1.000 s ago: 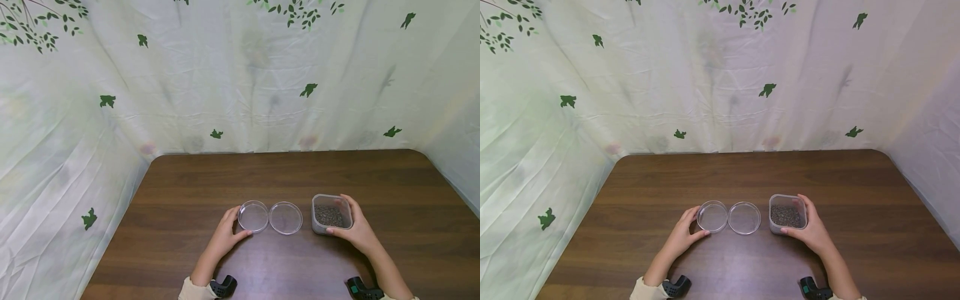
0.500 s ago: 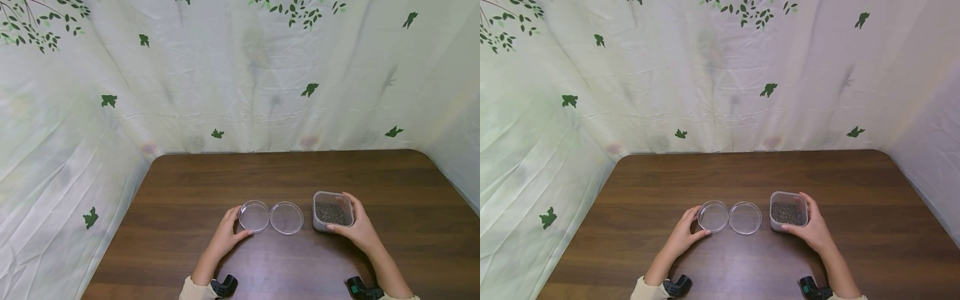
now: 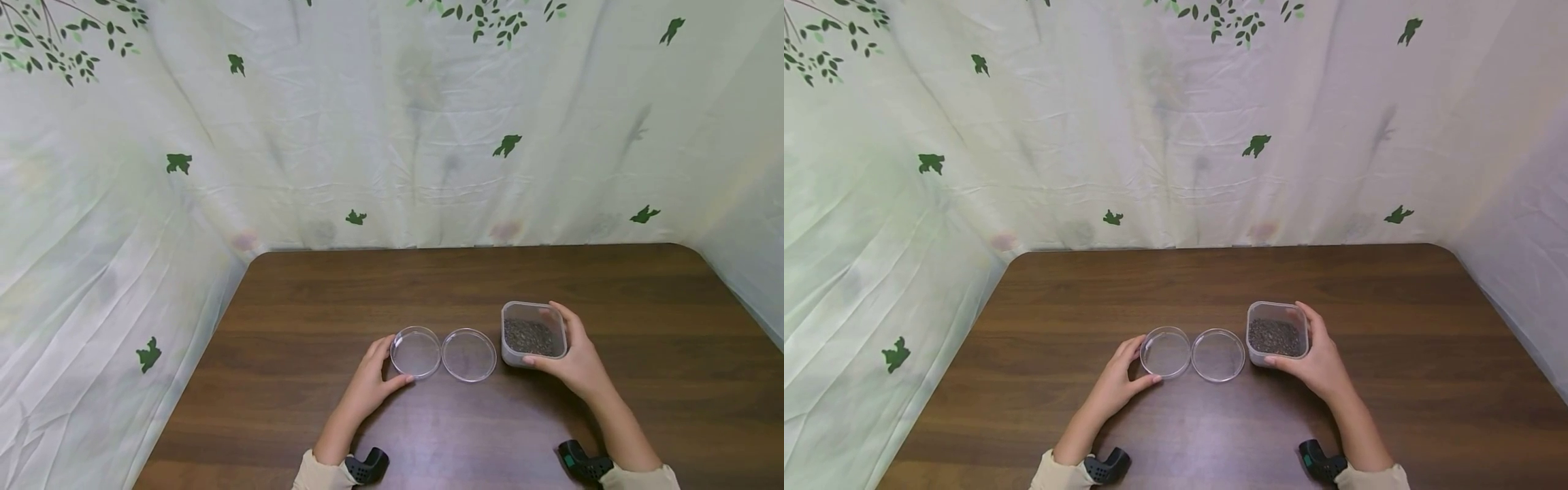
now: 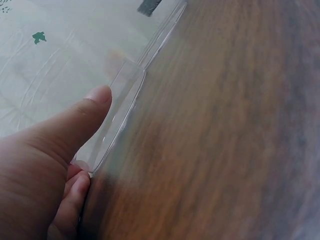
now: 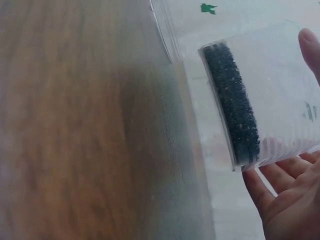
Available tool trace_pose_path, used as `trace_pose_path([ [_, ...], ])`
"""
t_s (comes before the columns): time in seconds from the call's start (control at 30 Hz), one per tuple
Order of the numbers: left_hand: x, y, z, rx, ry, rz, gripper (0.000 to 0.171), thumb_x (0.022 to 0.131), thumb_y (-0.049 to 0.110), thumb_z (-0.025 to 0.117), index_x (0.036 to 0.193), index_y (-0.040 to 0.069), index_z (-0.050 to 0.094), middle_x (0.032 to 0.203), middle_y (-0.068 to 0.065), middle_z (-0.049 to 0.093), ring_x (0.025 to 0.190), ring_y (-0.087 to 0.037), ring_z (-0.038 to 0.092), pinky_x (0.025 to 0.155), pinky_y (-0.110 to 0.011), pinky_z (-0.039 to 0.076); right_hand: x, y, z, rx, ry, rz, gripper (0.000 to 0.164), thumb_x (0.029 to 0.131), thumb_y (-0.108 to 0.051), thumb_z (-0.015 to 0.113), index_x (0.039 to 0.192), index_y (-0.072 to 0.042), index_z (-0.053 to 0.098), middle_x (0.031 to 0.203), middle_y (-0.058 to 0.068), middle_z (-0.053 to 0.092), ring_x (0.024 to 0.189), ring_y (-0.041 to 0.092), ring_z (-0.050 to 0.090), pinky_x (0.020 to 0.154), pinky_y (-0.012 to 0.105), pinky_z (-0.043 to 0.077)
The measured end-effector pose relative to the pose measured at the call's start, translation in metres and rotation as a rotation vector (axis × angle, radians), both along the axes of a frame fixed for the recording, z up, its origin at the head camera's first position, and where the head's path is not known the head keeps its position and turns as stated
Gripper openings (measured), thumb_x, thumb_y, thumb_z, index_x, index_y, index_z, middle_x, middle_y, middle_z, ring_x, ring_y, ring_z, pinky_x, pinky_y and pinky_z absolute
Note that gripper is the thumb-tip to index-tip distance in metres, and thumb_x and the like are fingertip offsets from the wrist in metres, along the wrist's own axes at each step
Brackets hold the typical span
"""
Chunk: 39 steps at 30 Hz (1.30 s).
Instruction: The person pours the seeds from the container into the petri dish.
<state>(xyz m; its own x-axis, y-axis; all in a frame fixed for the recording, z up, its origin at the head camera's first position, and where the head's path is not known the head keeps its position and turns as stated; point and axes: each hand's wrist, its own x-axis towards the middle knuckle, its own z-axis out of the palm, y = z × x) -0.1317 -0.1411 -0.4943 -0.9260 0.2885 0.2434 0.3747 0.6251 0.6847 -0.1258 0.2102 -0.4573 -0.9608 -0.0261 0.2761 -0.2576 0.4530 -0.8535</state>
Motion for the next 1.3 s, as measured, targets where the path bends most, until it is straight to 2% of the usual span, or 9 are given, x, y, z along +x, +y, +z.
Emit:
trace_pose_path([
  [0.17,-0.001,0.0,0.002,-0.001,-0.006,0.001,0.077,0.072,0.038,0.073,0.131,0.0,0.04,0.126,-0.015,0.043,0.114,-0.027,0.044,0.093,-0.043,0.037,-0.002,-0.007,0.01,-0.006,0.009,-0.002,0.1,0.058,-0.001,0.083,0.138,-0.003,0.023,0.127,0.019,0.043,0.111,0.031,0.039,0.081,0.016,0.03],
  [0.3,0.0,0.0,0.002,-0.003,-0.01,0.002,0.077,0.072,0.038,0.073,0.131,0.0,0.04,0.126,-0.015,0.043,0.113,-0.027,0.045,0.092,-0.043,0.038,-0.005,-0.011,0.012,-0.021,0.039,0.01,0.101,0.057,-0.002,0.084,0.138,-0.005,0.024,0.127,0.017,0.044,0.111,0.03,0.039,0.083,0.013,0.029],
  [0.5,0.0,-0.001,0.0,-0.001,-0.01,0.001,0.077,0.073,0.039,0.072,0.131,0.0,0.04,0.126,-0.015,0.043,0.113,-0.027,0.045,0.092,-0.043,0.038,-0.013,-0.016,0.006,-0.019,0.073,0.024,0.103,0.054,-0.004,0.085,0.138,-0.008,0.025,0.127,0.014,0.045,0.112,0.026,0.041,0.083,0.014,0.031],
  [0.67,0.0,-0.001,0.0,-0.001,-0.007,0.003,0.078,0.072,0.039,0.072,0.131,0.0,0.04,0.126,-0.015,0.044,0.113,-0.027,0.045,0.093,-0.043,0.037,-0.018,-0.021,0.004,-0.017,0.077,0.035,0.106,0.054,-0.011,0.087,0.139,-0.012,0.025,0.128,0.011,0.045,0.111,0.026,0.042,0.081,0.015,0.033],
  [0.93,0.001,-0.001,0.0,0.001,-0.008,0.002,0.078,0.073,0.04,0.071,0.131,0.0,0.04,0.126,-0.015,0.044,0.111,-0.026,0.047,0.091,-0.042,0.039,-0.023,-0.032,0.007,-0.046,0.068,0.053,0.107,0.052,-0.012,0.087,0.139,-0.015,0.025,0.128,0.009,0.044,0.114,0.023,0.04,0.085,0.017,0.031],
  [1.03,0.001,0.0,0.0,0.001,-0.008,0.001,0.078,0.073,0.04,0.072,0.131,0.0,0.04,0.126,-0.015,0.044,0.111,-0.026,0.047,0.092,-0.042,0.039,-0.025,-0.036,0.008,-0.037,0.072,0.055,0.107,0.052,-0.015,0.088,0.139,-0.018,0.026,0.129,0.009,0.044,0.114,0.023,0.04,0.086,0.021,0.031],
  [1.13,0.0,0.0,0.0,0.002,-0.005,0.002,0.078,0.072,0.039,0.072,0.131,0.0,0.04,0.126,-0.015,0.044,0.112,-0.026,0.045,0.092,-0.042,0.038,-0.026,-0.04,0.008,-0.027,0.079,0.057,0.107,0.052,-0.019,0.088,0.139,-0.02,0.026,0.128,0.009,0.044,0.112,0.024,0.042,0.086,0.029,0.034],
  [1.3,0.0,0.0,0.0,0.004,0.003,0.001,0.077,0.072,0.038,0.073,0.131,0.0,0.04,0.126,-0.015,0.044,0.112,-0.026,0.045,0.092,-0.041,0.038,-0.029,-0.047,0.01,-0.011,0.094,0.058,0.109,0.05,-0.02,0.089,0.139,-0.017,0.026,0.128,0.01,0.044,0.11,0.024,0.043,0.086,0.041,0.034],
])
